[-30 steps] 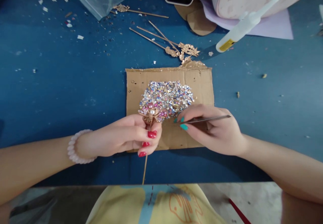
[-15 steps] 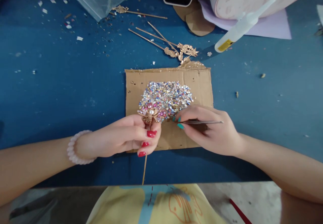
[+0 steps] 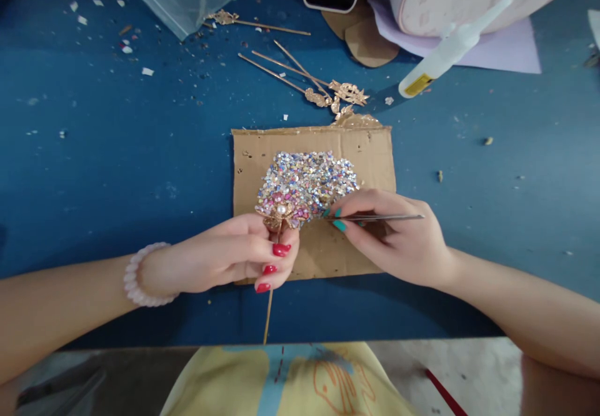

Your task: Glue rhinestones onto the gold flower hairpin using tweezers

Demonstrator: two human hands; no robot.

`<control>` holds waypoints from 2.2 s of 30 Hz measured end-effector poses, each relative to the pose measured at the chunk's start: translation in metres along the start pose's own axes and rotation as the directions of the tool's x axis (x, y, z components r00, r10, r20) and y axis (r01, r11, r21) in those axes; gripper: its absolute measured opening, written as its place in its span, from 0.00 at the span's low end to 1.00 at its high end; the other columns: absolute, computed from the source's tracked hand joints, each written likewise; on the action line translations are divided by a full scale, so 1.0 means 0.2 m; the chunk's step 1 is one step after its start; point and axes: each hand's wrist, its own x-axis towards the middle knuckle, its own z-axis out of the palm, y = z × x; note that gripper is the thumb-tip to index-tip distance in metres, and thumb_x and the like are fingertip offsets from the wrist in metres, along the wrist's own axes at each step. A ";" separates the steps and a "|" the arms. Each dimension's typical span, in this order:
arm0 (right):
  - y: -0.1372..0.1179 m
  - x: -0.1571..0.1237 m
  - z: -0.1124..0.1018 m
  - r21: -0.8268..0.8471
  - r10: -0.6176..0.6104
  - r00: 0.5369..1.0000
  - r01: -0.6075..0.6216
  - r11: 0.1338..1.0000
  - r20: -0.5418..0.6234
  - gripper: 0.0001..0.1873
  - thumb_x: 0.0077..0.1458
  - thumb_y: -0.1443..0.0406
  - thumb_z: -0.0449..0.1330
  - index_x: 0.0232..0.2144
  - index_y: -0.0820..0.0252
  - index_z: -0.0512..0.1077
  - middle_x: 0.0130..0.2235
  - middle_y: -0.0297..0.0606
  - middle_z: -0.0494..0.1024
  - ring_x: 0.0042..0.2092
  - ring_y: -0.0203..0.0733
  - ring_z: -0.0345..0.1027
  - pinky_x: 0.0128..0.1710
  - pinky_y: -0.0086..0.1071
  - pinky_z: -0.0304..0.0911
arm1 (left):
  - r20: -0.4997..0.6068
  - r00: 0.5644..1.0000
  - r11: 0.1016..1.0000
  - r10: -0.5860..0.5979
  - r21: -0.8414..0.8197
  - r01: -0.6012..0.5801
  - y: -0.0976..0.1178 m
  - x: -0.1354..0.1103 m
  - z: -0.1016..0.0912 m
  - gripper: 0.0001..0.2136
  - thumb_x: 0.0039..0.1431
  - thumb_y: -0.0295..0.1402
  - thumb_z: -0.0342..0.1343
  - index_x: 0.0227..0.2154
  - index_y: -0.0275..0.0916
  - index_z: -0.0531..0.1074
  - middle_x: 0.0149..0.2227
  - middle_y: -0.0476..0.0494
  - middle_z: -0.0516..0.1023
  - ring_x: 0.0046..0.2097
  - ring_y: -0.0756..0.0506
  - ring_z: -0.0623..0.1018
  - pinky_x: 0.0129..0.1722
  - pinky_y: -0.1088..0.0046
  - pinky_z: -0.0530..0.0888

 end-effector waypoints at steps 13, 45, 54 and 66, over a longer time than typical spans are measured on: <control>0.02 0.01 0.00 -0.031 0.003 1.000 -0.004 1.000 -0.019 0.08 0.61 0.74 0.58 0.35 0.56 0.71 0.34 0.33 0.82 0.36 0.35 0.78 0.35 0.25 0.71 | -0.004 1.000 1.000 -0.003 0.016 0.003 0.00 0.00 0.00 0.03 0.65 0.26 0.51 0.35 0.39 0.65 0.24 0.56 0.60 0.26 0.52 0.61 0.29 0.77 0.61; 0.01 0.02 -0.03 0.004 0.022 0.999 -0.023 1.000 0.042 0.04 0.60 0.70 0.59 0.35 0.56 0.73 0.33 0.35 0.82 0.33 0.37 0.78 0.31 0.27 0.71 | -0.035 0.999 0.986 0.006 -0.169 -0.012 0.02 0.00 0.00 0.09 0.60 0.19 0.45 0.29 0.38 0.64 0.25 0.53 0.58 0.23 0.52 0.57 0.28 0.78 0.61; 0.01 0.03 -0.02 -0.002 0.021 0.999 -0.021 1.000 0.045 0.03 0.60 0.69 0.59 0.35 0.57 0.73 0.34 0.36 0.83 0.34 0.38 0.79 0.32 0.27 0.71 | -0.034 0.999 0.986 0.012 -0.167 -0.018 0.02 0.00 0.00 0.10 0.60 0.18 0.43 0.29 0.38 0.63 0.25 0.52 0.59 0.24 0.52 0.57 0.28 0.78 0.62; 0.02 0.02 -0.03 0.000 0.030 0.998 -0.030 1.000 0.058 0.03 0.60 0.69 0.59 0.36 0.57 0.72 0.34 0.37 0.83 0.36 0.38 0.80 0.34 0.29 0.72 | -0.025 1.000 0.984 0.010 -0.177 -0.015 0.01 0.01 -0.01 0.10 0.60 0.18 0.44 0.29 0.38 0.64 0.25 0.53 0.59 0.24 0.52 0.57 0.28 0.78 0.62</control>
